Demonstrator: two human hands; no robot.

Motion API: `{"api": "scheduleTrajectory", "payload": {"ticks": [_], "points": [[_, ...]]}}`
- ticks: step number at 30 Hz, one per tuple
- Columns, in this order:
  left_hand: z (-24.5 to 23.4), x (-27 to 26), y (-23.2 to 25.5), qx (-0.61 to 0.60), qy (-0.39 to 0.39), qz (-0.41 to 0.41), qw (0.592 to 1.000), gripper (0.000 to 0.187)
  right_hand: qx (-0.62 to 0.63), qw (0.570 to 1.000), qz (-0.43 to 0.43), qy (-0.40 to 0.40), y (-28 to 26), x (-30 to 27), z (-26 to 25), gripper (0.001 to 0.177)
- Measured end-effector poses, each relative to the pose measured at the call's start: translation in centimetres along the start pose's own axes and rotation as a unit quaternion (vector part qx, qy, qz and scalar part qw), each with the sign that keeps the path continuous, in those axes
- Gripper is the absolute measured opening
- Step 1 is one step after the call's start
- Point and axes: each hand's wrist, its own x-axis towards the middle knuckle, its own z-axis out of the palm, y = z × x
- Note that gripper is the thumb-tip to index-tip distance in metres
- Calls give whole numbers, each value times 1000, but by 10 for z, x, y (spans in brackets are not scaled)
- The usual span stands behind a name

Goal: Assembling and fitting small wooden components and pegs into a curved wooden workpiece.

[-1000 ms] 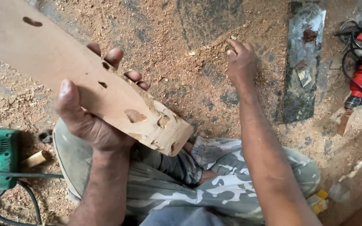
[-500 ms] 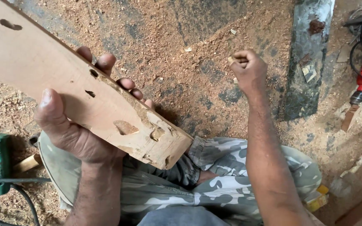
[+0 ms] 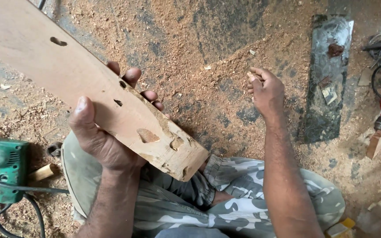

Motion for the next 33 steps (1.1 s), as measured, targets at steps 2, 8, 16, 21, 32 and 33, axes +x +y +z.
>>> {"api": "scheduleTrajectory", "payload": {"ticks": [2,8,16,21,32,33], "points": [[3,0,1,-5,16,-8,1000,81,-6,1000,3,5,3,1,1,27],[6,1,3,-13,7,-10,1000,78,-18,999,-43,10,0,-5,2,20],[5,2,5,-36,20,-21,999,78,-119,982,-98,110,17,1,5,15],[11,1,8,-37,31,-11,999,79,-113,980,-101,132,20,-1,9,12],[6,8,9,-25,41,-14,999,78,-81,991,-56,96,-3,-16,15,19],[5,7,9,-35,34,-24,998,76,-68,994,-48,72,-3,-24,11,19]]}}
